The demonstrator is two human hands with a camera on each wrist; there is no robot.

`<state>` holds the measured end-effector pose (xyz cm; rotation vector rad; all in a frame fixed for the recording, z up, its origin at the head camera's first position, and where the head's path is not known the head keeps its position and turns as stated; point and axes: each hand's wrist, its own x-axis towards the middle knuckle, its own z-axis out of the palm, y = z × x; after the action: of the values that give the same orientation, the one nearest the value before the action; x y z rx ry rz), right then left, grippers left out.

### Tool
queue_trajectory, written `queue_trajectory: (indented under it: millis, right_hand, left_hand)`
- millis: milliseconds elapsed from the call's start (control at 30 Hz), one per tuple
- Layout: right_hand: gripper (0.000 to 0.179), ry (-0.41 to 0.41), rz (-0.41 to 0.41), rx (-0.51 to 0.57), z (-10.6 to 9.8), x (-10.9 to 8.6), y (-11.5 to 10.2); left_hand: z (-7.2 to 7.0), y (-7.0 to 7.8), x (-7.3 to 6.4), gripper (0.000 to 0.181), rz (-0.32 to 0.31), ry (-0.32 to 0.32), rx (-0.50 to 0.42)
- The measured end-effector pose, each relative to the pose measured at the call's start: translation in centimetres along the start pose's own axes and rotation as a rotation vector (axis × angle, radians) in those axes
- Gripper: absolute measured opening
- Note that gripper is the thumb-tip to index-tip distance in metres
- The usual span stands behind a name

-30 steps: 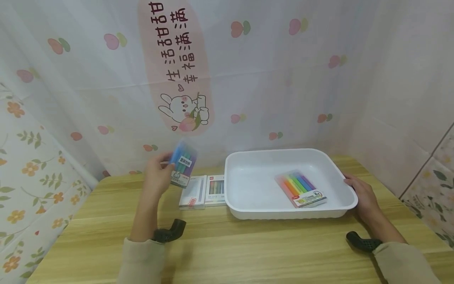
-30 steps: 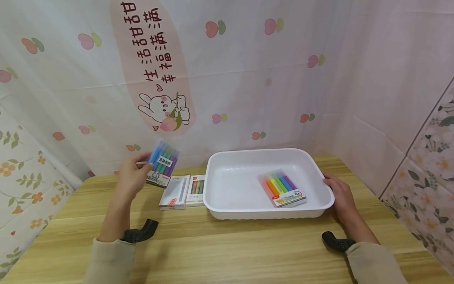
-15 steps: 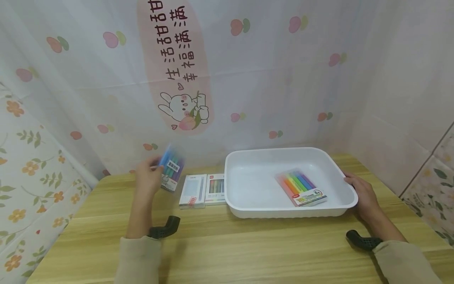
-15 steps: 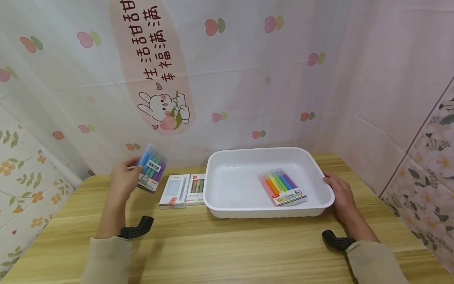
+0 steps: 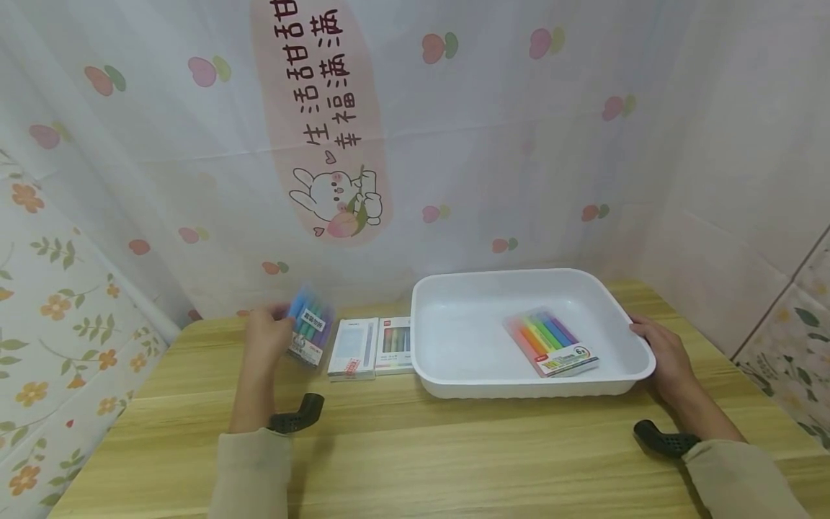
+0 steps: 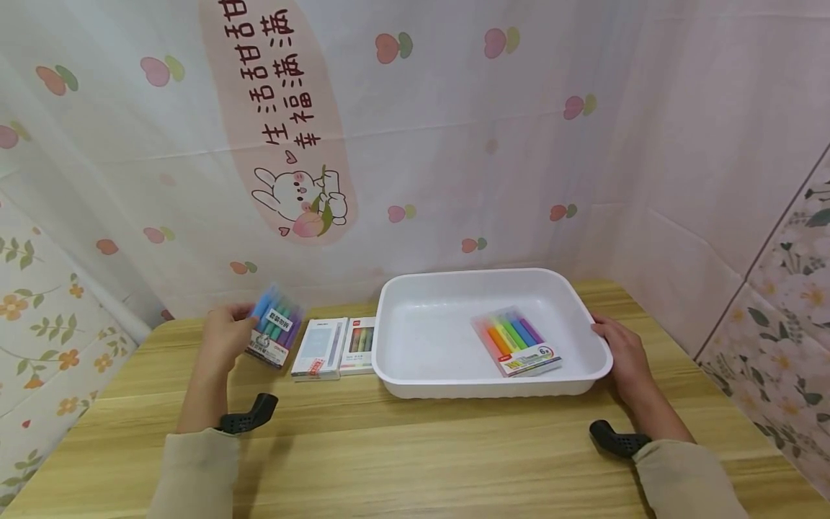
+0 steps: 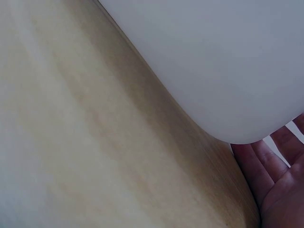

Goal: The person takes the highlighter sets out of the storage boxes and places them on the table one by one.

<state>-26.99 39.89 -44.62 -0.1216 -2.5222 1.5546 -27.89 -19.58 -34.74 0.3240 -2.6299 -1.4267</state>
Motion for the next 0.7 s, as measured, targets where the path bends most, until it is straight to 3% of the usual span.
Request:
queue_trajectory:
  millis: [200, 533, 700]
  right_hand:
    - [0.060, -0.002, 0.002, -0.017, 0.0, -0.1, -0.2]
    - [0.060, 0.004, -0.003, -0.030, 0.0, 0.0, -0.2]
    - [0.060, -0.002, 0.006, -0.047, 0.0, 0.0, -0.2]
  left_hand:
    - [0.2, -1.1, 0.5, 0.050, -0.075, -0.066, 0.035]
    - [0.5, -1.9, 0.8, 0.051, -0.073, -0.054, 0.075]
    - [0.4, -2.6, 1.0, 0.053, -0.052, -0.052, 0.154]
